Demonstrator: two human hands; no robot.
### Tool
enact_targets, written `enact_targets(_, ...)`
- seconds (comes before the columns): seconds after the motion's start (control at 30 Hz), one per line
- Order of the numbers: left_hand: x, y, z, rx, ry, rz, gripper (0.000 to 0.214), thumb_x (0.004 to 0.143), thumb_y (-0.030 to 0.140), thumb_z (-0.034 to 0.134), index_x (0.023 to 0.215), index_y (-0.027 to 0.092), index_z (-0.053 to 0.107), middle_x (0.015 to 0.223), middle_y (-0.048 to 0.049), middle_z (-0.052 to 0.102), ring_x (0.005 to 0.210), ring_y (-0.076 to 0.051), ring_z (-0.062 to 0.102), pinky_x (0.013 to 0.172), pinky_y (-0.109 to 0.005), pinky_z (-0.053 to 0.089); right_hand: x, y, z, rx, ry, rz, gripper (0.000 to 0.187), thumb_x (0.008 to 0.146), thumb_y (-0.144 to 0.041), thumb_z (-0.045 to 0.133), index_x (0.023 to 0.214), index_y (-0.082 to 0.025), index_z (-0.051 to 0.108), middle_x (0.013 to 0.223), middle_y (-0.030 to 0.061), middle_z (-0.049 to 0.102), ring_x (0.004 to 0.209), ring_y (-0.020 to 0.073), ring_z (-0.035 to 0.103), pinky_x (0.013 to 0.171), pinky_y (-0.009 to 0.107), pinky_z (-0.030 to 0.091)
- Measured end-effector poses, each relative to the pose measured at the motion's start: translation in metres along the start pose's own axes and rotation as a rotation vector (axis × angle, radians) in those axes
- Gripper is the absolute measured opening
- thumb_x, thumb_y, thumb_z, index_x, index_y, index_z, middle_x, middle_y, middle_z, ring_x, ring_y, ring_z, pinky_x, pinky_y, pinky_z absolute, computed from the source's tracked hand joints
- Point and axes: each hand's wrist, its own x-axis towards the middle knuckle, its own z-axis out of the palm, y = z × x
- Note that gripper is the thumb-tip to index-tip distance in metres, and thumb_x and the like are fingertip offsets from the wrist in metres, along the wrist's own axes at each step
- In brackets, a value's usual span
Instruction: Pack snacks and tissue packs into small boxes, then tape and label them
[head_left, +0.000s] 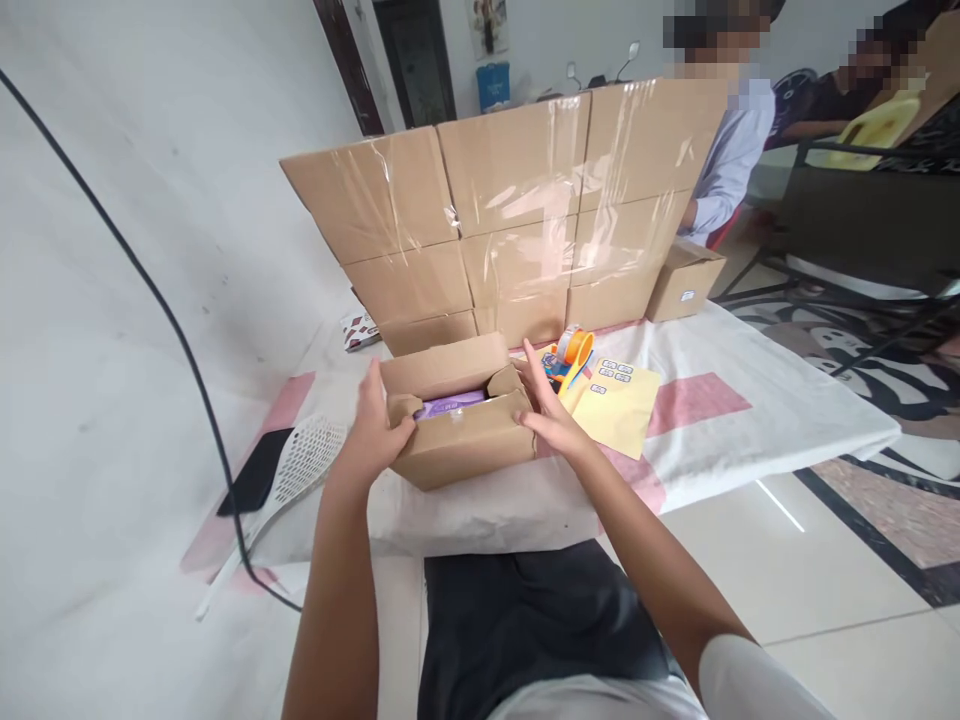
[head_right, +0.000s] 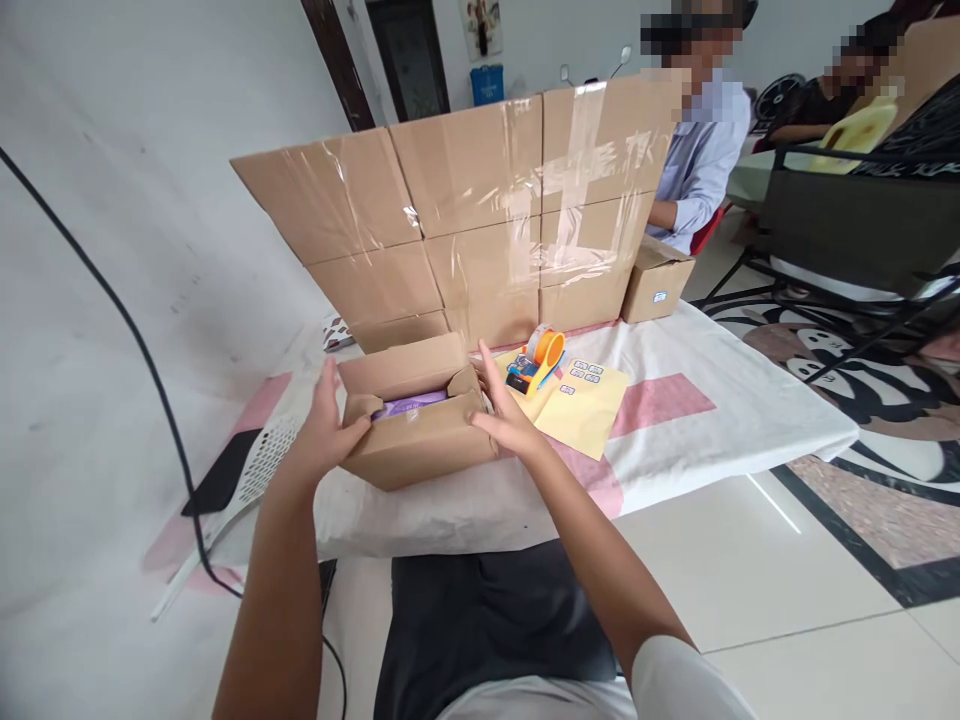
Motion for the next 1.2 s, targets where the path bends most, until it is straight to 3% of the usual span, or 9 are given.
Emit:
enact_targets(0.13,0.005,0.009,0.000,0.033,0.046,0.092,0.075,0.084,0.029,0.065,0.155,0.022,0.042,0.139,-0.0137,0.057,0.131,-0.028,0.056,0.114,-0.048,0.045,-0.014,-0.009,-0.019,-0.190,-0.011,0.044,0.102,0.087,-0.054,0.073,0.168,-0.035,0.015,0.171,0.0085,0.032,0.157,0.0307,0.032,0.125,0.052,0.031)
enact_targets(0.3,-0.031,0.037,-0.010,0.346,-0.178,0.212,0.038,0.104,0.042,0.044,0.122,0.029,0.074,0.134,-0.0067,0.071,0.129,-0.030,0.062,0.114,-0.054,0.039,-0.018,0.000,-0.082,-0.553,0.657,0.327,0.052,0.090,-0.059,0.061,0.121,-0.018,0.071,0.131,0.0170,0.070,0.111,0.0318,0.068,0.088,0.042,0.055)
enact_targets(0.5,-0.045,0.093,0.003,0.660,-0.148,0.235,0.046,0.102,0.052,0.050,0.109,0.016,0.078,0.120,-0.0193,0.076,0.120,-0.040,0.066,0.115,-0.064,0.032,0.032,0.025,-0.102,-0.673,0.647,0.398,0.030,0.085,-0.038,0.066,0.062,-0.020,0.057,0.059,0.0029,0.057,0.062,0.0192,0.056,0.062,0.032,0.043)
enact_targets(0.6,-0.045,0.128,0.017,0.474,-0.099,0.181,0.039,0.101,0.047,0.054,0.118,0.021,0.076,0.107,-0.0134,0.077,0.104,-0.033,0.070,0.099,-0.050,0.046,0.020,0.009,-0.083,-0.712,0.672,0.249,0.024,0.092,-0.036,0.056,0.073,-0.020,0.056,0.073,0.0033,0.060,0.069,0.0182,0.055,0.066,0.031,0.043)
enact_targets(0.73,-0.046,0.172,0.054,-0.103,-0.309,0.078,0.050,0.096,0.044,0.063,0.143,0.026,0.061,0.071,0.0020,0.065,0.066,-0.017,0.060,0.067,-0.030,0.043,-0.038,-0.049,-0.065,-0.877,0.662,-0.224,0.021,0.099,-0.035,0.053,0.083,-0.022,0.057,0.079,0.0023,0.060,0.067,0.0165,0.052,0.062,0.030,0.041)
enact_targets(0.83,-0.048,0.191,0.088,-0.441,-0.438,0.090,0.029,0.093,0.037,0.067,0.118,0.026,0.076,0.064,0.0042,0.055,0.059,-0.013,0.051,0.062,-0.028,0.039,-0.077,-0.092,-0.059,-1.048,0.558,-0.529,0.012,0.100,-0.022,0.056,0.088,-0.023,0.058,0.074,0.0004,0.057,0.062,0.0156,0.050,0.056,0.029,0.037)
enact_targets(0.93,-0.053,0.196,0.112,-0.610,-0.374,0.140,0.007,0.086,0.030,0.075,0.086,0.024,0.078,0.089,-0.0035,0.065,0.084,-0.017,0.063,0.074,-0.029,0.048,-0.100,-0.113,-0.060,-1.155,0.477,-0.561,0.013,0.097,-0.013,0.058,0.090,-0.024,0.057,0.072,-0.0005,0.055,0.061,0.0160,0.049,0.054,0.029,0.037)
enact_targets(1.03,-0.061,0.197,0.124,-0.664,-0.313,0.198,0.004,0.087,0.024,0.071,0.087,0.024,0.075,0.117,-0.0079,0.068,0.117,-0.024,0.064,0.093,-0.033,0.051,-0.107,-0.112,-0.066,-1.170,0.506,-0.472,0.015,0.097,-0.013,0.059,0.087,-0.024,0.054,0.070,-0.0010,0.051,0.059,0.0161,0.047,0.053,0.030,0.036)
enact_targets(1.2,-0.066,0.202,0.129,-0.700,-0.347,0.078,0.009,0.095,0.027,0.060,0.095,0.023,0.068,0.107,-0.0050,0.076,0.103,-0.020,0.070,0.076,-0.026,0.052,-0.103,-0.102,-0.070,-1.184,0.549,-0.391,0.018,0.102,-0.021,0.052,0.084,-0.024,0.049,0.074,0.0013,0.051,0.063,0.0175,0.048,0.055,0.031,0.036)
